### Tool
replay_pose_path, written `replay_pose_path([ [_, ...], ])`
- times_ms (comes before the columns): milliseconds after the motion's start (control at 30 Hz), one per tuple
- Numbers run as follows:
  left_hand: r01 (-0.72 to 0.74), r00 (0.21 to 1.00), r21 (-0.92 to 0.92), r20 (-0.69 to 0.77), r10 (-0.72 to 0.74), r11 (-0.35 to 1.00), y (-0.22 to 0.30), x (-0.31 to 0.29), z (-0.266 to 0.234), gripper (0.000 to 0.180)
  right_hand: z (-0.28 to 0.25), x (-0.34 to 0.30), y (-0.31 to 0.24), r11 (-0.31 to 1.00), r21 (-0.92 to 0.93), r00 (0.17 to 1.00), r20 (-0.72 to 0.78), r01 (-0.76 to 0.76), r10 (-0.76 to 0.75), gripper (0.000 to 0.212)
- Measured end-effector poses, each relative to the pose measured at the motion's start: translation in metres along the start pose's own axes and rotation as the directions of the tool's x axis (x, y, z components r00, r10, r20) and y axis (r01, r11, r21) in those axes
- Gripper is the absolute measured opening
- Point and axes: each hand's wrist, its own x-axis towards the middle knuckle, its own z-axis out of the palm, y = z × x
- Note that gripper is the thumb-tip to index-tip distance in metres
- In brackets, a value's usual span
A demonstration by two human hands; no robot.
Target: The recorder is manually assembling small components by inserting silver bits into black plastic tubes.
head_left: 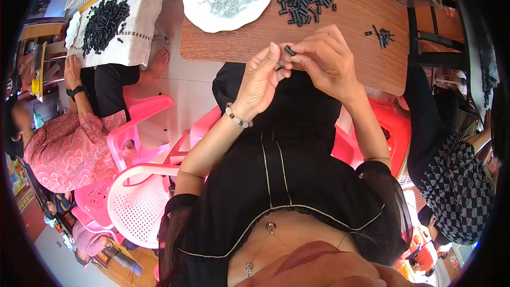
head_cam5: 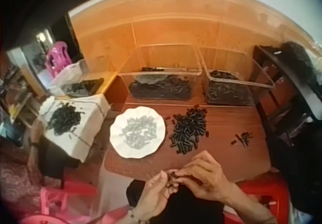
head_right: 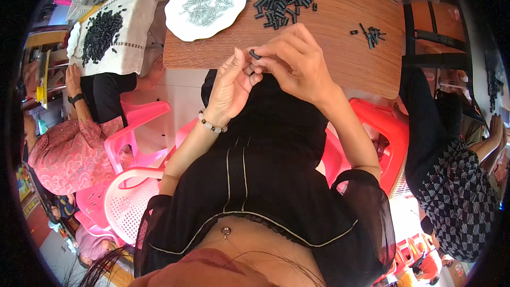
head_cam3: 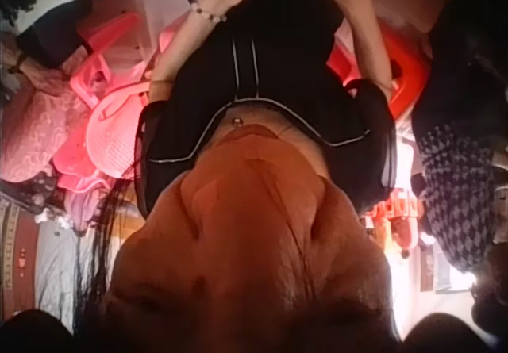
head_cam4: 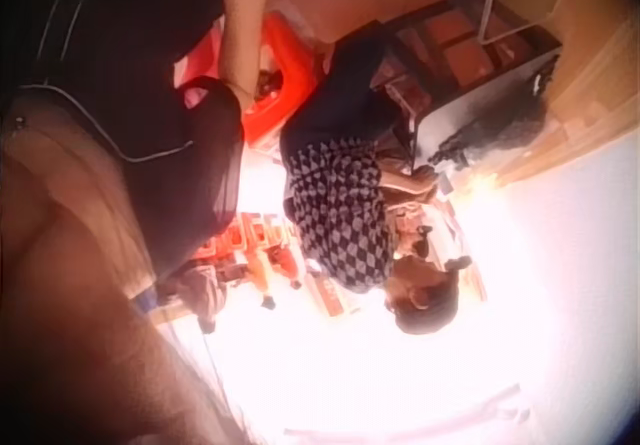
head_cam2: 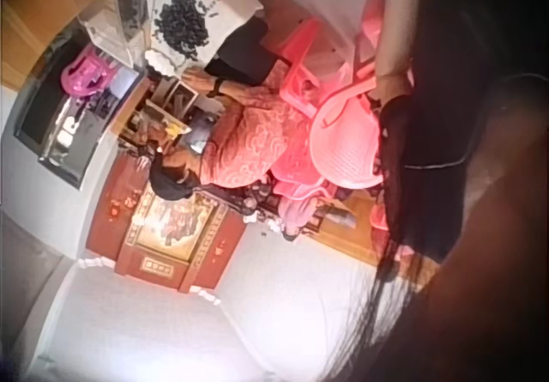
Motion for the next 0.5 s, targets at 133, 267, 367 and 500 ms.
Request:
replay_pose_path([
  [133, 0.015, 1.000, -0.050, 0.025, -0.014, 0.999, -0.0069, 0.0003, -0.0048, 0.031, 0.0011, -0.0054, 0.0030, 1.000, -0.016, 1.000, 0.011, 0.018, -0.018, 0.026],
  [267, 0.028, 1.000, -0.067, -0.007, -0.028, 0.997, -0.0089, 0.0001, -0.0066, 0.029, 0.0029, -0.0061, 0.0020, 1.000, -0.011, 1.000, 0.015, 0.004, -0.004, 0.027],
  [367, 0.032, 0.999, -0.086, -0.012, -0.033, 0.996, -0.0089, 0.0002, -0.0068, 0.026, 0.0037, -0.0061, 0.0009, 0.999, 0.012, 1.000, 0.010, -0.030, 0.029, 0.027],
  [500, 0.051, 0.999, -0.101, -0.009, -0.052, 0.994, -0.0101, 0.0002, -0.0069, 0.025, 0.0045, -0.0098, 0.0032, 0.998, 0.028, 0.998, 0.030, -0.061, 0.060, 0.027],
])
